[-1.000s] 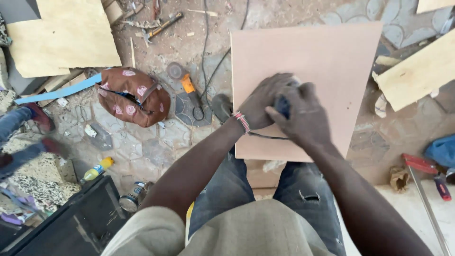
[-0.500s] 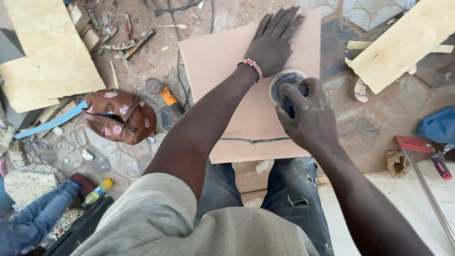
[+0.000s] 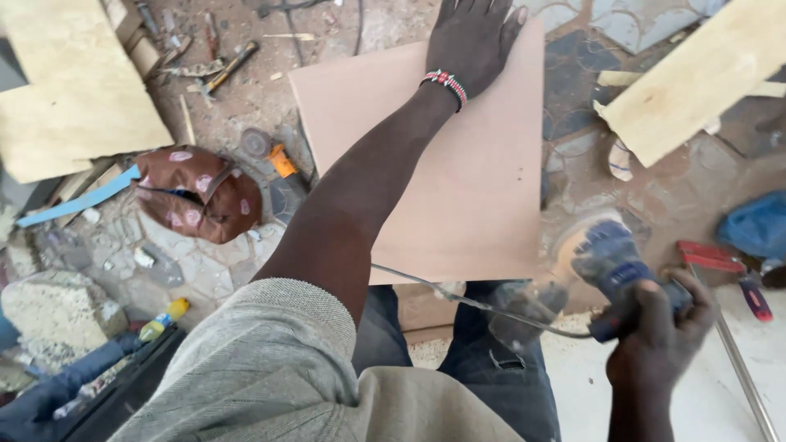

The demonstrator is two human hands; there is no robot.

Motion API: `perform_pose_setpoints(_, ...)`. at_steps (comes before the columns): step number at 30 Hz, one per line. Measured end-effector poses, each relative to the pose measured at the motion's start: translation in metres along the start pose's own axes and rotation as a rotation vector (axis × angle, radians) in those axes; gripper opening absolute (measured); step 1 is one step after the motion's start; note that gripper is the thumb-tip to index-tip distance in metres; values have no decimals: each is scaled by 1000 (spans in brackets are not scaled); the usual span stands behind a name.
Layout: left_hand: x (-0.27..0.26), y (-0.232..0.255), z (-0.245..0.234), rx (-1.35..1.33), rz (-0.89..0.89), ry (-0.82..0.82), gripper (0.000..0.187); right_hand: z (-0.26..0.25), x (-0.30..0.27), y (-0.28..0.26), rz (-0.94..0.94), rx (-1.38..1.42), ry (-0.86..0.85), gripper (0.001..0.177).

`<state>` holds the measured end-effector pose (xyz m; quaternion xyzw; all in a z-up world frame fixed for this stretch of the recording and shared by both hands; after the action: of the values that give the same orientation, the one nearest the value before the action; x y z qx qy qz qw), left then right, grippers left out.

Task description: Sanding the surfaces and edges of a wooden box using a power sander to achieve a smooth finish.

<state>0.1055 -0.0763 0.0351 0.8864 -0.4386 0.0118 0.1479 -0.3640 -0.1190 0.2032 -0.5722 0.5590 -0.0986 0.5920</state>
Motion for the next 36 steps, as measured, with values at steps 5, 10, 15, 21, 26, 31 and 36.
perform_pose_setpoints(5, -51, -86, -37, -23, -41, -92, 44, -27, -6, 52, 180, 268, 69, 36)
perform_pose_setpoints(10, -122, -189, -80, 118, -179, -182, 59, -22, -23, 58, 285, 294, 34, 41)
perform_pose_setpoints(15, -187, -278, -91, 87, -475, -326, 80, -22, -36, 62, 304, 282, 26, 45)
perform_pose_setpoints(21, -316, -306, -87, -74, -695, -212, 75, -41, -54, 77, 412, 464, 31, 43)
perform_pose_setpoints(26, -542, -203, -55, -411, -1200, -469, 117, -42, -48, 81, 578, 629, -7, 48)
perform_pose_setpoints(31, -632, -26, -35, -1479, -1790, -112, 39, -44, 1, 83, 563, 621, -280, 36)
perform_pose_setpoints(36, -639, 39, -16, -820, -902, -391, 30, -39, 20, 9, 349, 400, -423, 20)
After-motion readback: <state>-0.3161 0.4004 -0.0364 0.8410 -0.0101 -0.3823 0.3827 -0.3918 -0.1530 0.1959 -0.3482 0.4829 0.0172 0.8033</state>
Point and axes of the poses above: each hand's wrist, its own x-axis towards the middle knuckle, its own z-axis out of the palm, y = z × x, the point moved 9 cm from there along x, towards the middle knuckle, and after that the axes turned 5 degrees about -y, right-handed, at the moved point
